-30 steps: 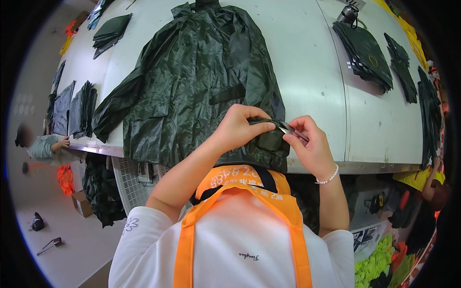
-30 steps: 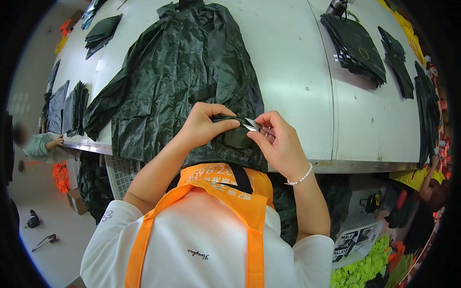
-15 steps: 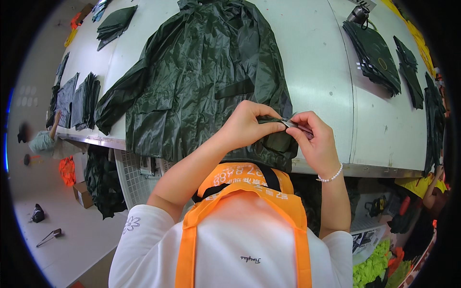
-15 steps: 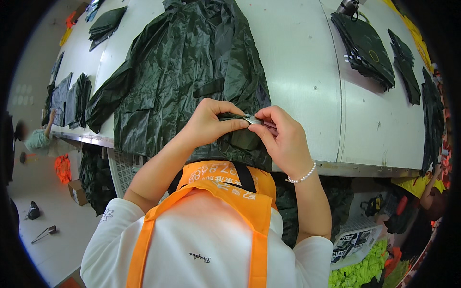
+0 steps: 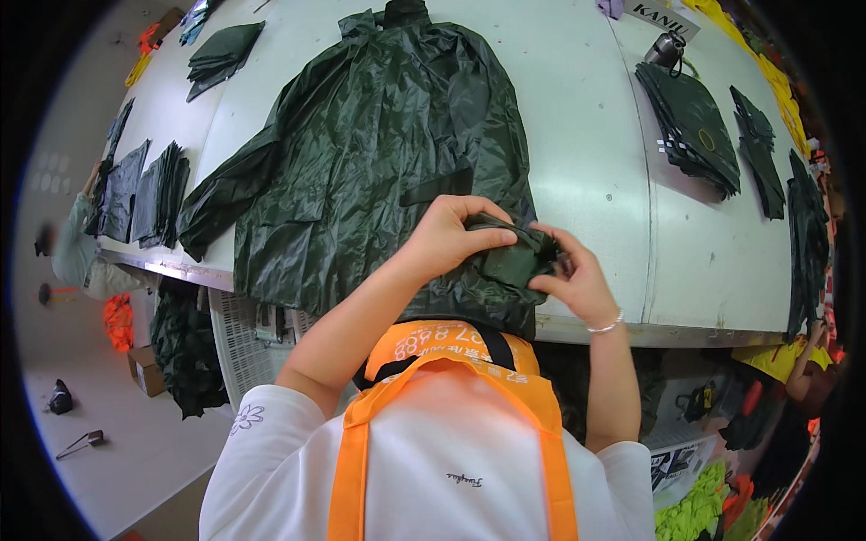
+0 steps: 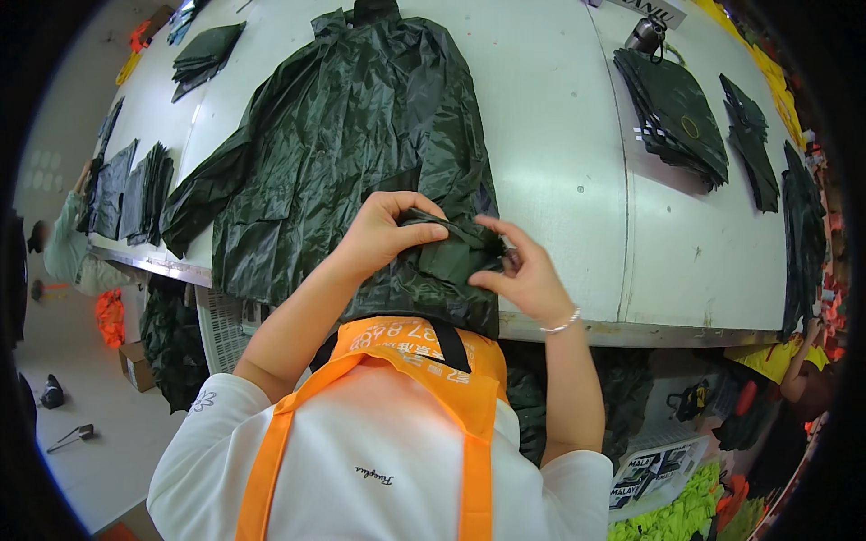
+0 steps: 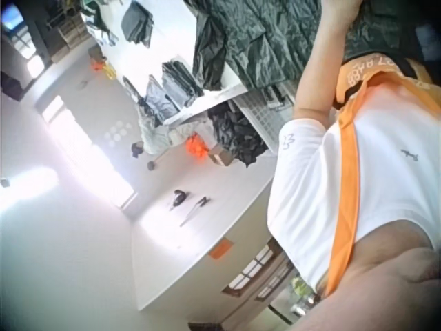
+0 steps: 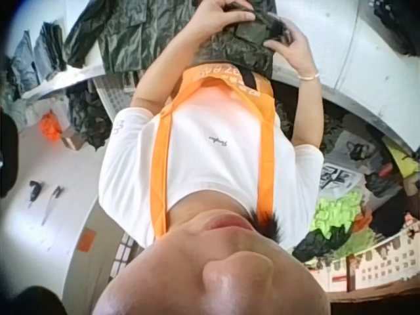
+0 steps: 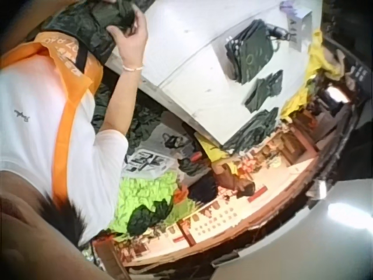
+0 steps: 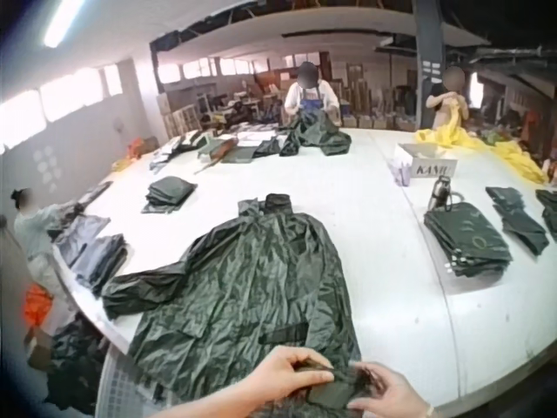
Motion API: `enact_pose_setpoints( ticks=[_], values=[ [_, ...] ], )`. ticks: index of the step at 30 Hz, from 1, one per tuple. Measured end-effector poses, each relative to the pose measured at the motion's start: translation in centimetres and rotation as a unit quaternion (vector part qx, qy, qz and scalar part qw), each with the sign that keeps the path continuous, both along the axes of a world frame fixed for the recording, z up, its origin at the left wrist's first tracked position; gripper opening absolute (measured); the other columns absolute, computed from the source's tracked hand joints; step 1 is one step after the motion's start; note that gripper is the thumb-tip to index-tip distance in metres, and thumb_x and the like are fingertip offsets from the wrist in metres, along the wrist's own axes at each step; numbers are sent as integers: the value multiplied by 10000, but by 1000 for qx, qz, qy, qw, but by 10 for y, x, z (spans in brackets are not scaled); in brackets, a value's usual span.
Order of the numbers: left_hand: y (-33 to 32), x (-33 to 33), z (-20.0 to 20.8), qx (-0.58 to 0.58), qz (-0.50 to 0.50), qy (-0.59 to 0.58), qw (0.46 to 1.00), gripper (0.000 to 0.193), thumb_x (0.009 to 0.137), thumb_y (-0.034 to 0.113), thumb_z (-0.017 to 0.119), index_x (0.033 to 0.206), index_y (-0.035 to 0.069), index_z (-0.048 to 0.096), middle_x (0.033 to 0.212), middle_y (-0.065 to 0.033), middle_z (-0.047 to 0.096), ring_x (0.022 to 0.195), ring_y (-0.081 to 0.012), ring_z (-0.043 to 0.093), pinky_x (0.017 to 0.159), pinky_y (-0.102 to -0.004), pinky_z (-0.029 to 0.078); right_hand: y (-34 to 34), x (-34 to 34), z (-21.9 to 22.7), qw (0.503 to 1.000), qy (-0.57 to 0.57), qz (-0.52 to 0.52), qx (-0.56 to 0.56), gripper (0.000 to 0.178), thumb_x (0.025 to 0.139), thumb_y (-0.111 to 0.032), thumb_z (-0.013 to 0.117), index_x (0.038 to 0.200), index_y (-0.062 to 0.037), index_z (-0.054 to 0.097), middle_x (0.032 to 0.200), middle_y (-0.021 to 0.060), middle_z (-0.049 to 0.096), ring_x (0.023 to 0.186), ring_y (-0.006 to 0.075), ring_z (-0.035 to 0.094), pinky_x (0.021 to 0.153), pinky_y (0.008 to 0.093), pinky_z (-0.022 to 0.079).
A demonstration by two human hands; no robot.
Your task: The person folds a dark green jacket on a white table. They smooth the fabric, fold the sleeves inward, fold the sides toward the center, and then fold the jacket in half. The person repeats this process with another jacket.
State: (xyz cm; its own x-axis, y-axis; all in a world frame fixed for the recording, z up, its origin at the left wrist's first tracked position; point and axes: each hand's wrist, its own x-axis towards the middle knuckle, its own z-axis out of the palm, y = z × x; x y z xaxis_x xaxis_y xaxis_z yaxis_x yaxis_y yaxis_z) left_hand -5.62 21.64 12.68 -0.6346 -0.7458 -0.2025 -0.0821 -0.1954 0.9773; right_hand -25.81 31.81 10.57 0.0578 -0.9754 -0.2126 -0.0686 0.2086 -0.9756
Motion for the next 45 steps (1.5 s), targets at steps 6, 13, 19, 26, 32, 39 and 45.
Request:
enact_pose_setpoints(
  ticks=[6, 13, 19, 26, 32, 39, 45],
  values=[
    [29, -38, 5, 41, 11, 85, 995, 434, 740, 54, 760, 1102, 6, 525, 963, -30, 604, 874, -83, 557, 779, -241, 469, -35, -2, -27, 869, 110, -398, -273, 207, 678, 127, 605, 776, -37, 525, 768, 13, 571, 728, 108, 549, 706, 229, 463],
    [-43, -28, -32, -299, 225, -221, 901, 292, 675, 72, 713, 906, 36, 539, 702, -94, 561, 704, -174, 571, 650, -345, 461, -16, 44, 19, 973, 36, -226, -21, 131, 794, -61, 663, 744, -35, 544, 619, -33, 475, 560, 43, 403, 479, 227, 333],
    [-36, -22, -37, -208, 101, -49, 972, 160, 697, 14, 673, 777, 24, 535, 663, 28, 505, 661, -56, 475, 547, -245, 393, 2, 48, 3, 938, 204, -206, -192, 217, 749, -117, 738, 742, -36, 536, 579, -17, 479, 523, 49, 423, 487, 219, 375],
    [-3, -11, -21, -263, 169, -120, 942, 173, 645, -55, 623, 695, 2, 468, 640, -102, 481, 593, -163, 491, 569, -280, 432, -8, -28, -31, 801, 309, -437, -268, 213, 689, 135, 536, 688, -50, 431, 581, -23, 385, 530, 59, 332, 478, 197, 319],
    [20, -13, 0, -184, -25, 17, 983, 263, 722, 3, 738, 815, 35, 494, 924, -27, 511, 899, -75, 505, 781, -243, 478, 5, 14, -1, 903, 149, -341, -217, 343, 767, -62, 746, 694, -80, 410, 625, -49, 384, 554, 33, 306, 478, 193, 250],
    [-1, 13, -2, -266, 269, -68, 923, 232, 666, -75, 576, 595, 38, 387, 536, -27, 393, 502, -83, 345, 454, -245, 289, 19, 0, -8, 898, 142, -341, -239, 273, 772, 59, 640, 728, -74, 406, 637, -40, 374, 566, 34, 305, 497, 185, 278],
    [11, -3, 12, -562, 240, -105, 784, 254, 594, -3, 757, 709, 45, 536, 647, -43, 522, 624, -221, 536, 581, -297, 454, 25, 11, -13, 891, 135, -339, -268, 279, 780, 94, 562, 713, -76, 351, 636, -35, 350, 573, 41, 289, 505, 180, 257]
  ],
)
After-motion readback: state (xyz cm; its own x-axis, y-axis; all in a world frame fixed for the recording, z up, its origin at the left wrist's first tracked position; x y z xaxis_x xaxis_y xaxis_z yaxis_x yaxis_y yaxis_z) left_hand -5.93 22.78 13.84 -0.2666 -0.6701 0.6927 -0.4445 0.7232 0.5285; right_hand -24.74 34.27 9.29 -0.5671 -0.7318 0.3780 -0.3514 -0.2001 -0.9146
